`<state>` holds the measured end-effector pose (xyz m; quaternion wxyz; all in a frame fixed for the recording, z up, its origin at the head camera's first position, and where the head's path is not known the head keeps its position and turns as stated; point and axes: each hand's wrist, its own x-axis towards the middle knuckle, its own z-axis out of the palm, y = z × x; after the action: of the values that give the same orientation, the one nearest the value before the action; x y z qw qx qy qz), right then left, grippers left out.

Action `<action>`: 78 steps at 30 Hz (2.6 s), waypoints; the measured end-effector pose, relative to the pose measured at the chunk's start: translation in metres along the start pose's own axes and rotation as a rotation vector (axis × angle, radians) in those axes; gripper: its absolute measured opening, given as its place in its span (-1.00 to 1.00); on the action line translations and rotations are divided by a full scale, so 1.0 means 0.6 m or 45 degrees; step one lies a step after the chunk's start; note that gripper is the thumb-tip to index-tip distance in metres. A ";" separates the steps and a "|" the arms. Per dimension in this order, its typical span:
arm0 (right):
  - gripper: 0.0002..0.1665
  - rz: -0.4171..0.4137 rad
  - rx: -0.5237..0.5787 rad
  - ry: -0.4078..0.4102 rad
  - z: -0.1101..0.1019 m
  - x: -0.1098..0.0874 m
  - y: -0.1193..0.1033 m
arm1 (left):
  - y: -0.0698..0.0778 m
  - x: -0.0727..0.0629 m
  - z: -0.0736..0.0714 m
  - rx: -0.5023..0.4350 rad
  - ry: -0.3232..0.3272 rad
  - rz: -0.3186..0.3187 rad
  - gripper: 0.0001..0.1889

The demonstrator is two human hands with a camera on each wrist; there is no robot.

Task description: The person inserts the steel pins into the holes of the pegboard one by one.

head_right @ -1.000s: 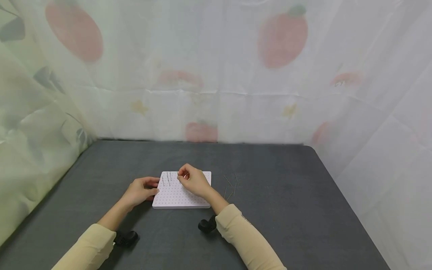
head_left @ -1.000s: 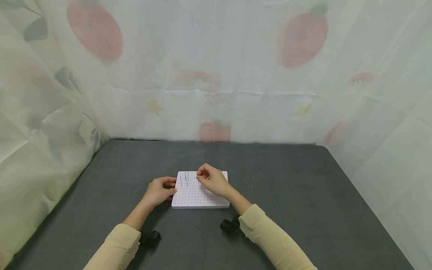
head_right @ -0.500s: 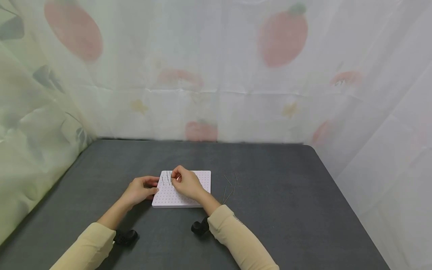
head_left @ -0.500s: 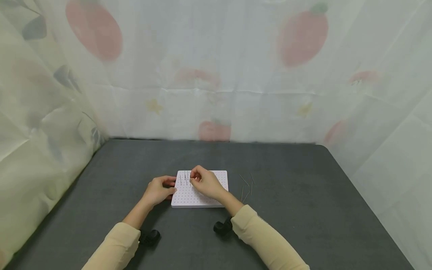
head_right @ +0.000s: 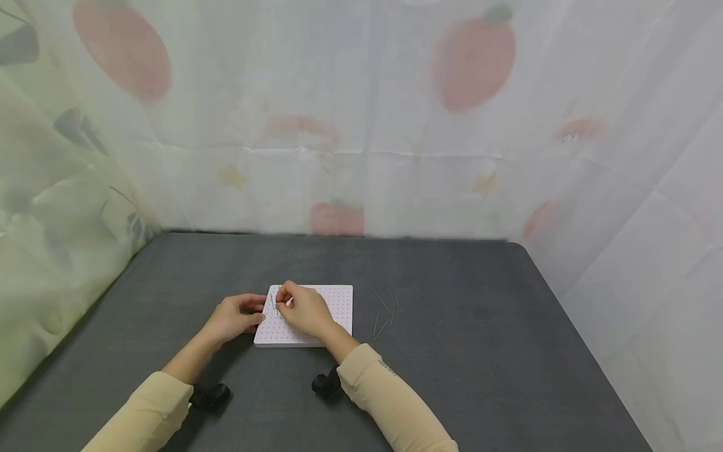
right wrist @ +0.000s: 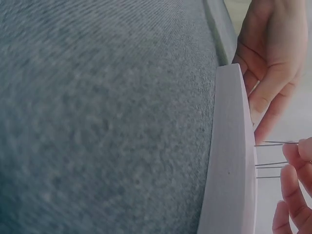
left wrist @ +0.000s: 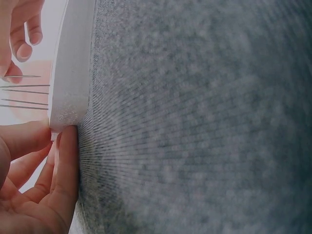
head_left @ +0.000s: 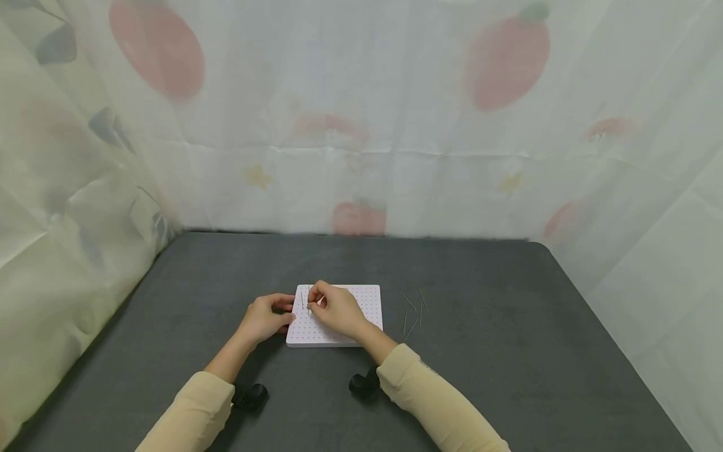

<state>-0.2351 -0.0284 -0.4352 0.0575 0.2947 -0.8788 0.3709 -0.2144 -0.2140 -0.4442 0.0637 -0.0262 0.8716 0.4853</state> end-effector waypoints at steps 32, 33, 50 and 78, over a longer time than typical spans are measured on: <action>-0.95 -0.069 -0.196 0.005 0.011 0.001 -0.002 | 0.003 -0.001 -0.001 -0.008 0.000 -0.005 -0.56; -0.95 -0.074 -0.206 0.006 0.012 0.000 -0.001 | 0.003 -0.001 -0.001 -0.010 0.001 -0.006 -0.57; -0.95 -0.095 -0.236 0.000 0.015 -0.001 -0.001 | 0.000 -0.002 -0.001 -0.019 -0.003 0.005 -0.56; -0.88 -0.034 -0.156 -0.082 -0.061 -0.026 0.023 | -0.003 0.001 0.002 0.054 0.027 0.011 -0.54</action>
<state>-0.2344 0.0116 -0.4224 0.0521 0.3142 -0.8972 0.3058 -0.2149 -0.2138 -0.4466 0.0529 -0.0261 0.8825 0.4666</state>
